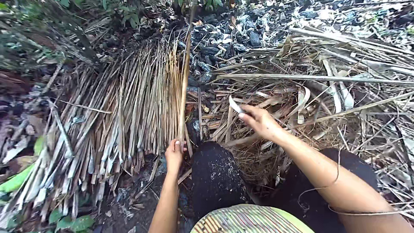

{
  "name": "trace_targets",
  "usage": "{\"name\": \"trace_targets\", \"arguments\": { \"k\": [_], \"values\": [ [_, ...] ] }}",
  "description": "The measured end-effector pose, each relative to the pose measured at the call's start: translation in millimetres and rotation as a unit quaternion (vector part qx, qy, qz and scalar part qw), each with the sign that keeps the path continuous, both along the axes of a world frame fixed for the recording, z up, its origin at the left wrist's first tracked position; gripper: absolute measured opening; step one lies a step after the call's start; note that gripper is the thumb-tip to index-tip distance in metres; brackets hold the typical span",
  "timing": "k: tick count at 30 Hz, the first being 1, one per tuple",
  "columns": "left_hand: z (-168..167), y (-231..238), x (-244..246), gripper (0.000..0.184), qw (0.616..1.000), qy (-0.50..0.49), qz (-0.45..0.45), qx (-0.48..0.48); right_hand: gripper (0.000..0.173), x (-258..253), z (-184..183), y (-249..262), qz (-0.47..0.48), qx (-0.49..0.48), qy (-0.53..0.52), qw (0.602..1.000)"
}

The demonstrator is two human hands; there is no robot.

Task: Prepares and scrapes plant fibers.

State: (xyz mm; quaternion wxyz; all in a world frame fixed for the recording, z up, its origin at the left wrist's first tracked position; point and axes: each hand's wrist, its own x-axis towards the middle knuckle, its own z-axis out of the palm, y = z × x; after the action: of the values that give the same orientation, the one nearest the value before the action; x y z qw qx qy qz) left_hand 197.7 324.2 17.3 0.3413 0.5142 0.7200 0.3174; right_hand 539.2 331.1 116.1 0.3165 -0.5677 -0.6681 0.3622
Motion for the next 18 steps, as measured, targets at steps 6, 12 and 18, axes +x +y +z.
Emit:
{"name": "trace_targets", "arguments": {
  "k": [6, 12, 18],
  "values": [
    [68.8, -35.2, 36.7, 0.039, 0.987, 0.057, -0.115, 0.095, 0.036, -36.6, 5.5, -28.0, 0.140, 0.095, -0.140, 0.976],
    [94.4, -57.3, 51.6, 0.041, 0.955, 0.126, -0.210, 0.167, 0.037, -38.7, 13.0, -39.0, 0.148, 0.131, -0.188, 0.962],
    [102.0, -63.4, 57.3, 0.041, 0.940, 0.177, -0.220, 0.190, 0.034, -28.0, 24.5, -50.4, 0.152, 0.157, -0.217, 0.951]
  ]
}}
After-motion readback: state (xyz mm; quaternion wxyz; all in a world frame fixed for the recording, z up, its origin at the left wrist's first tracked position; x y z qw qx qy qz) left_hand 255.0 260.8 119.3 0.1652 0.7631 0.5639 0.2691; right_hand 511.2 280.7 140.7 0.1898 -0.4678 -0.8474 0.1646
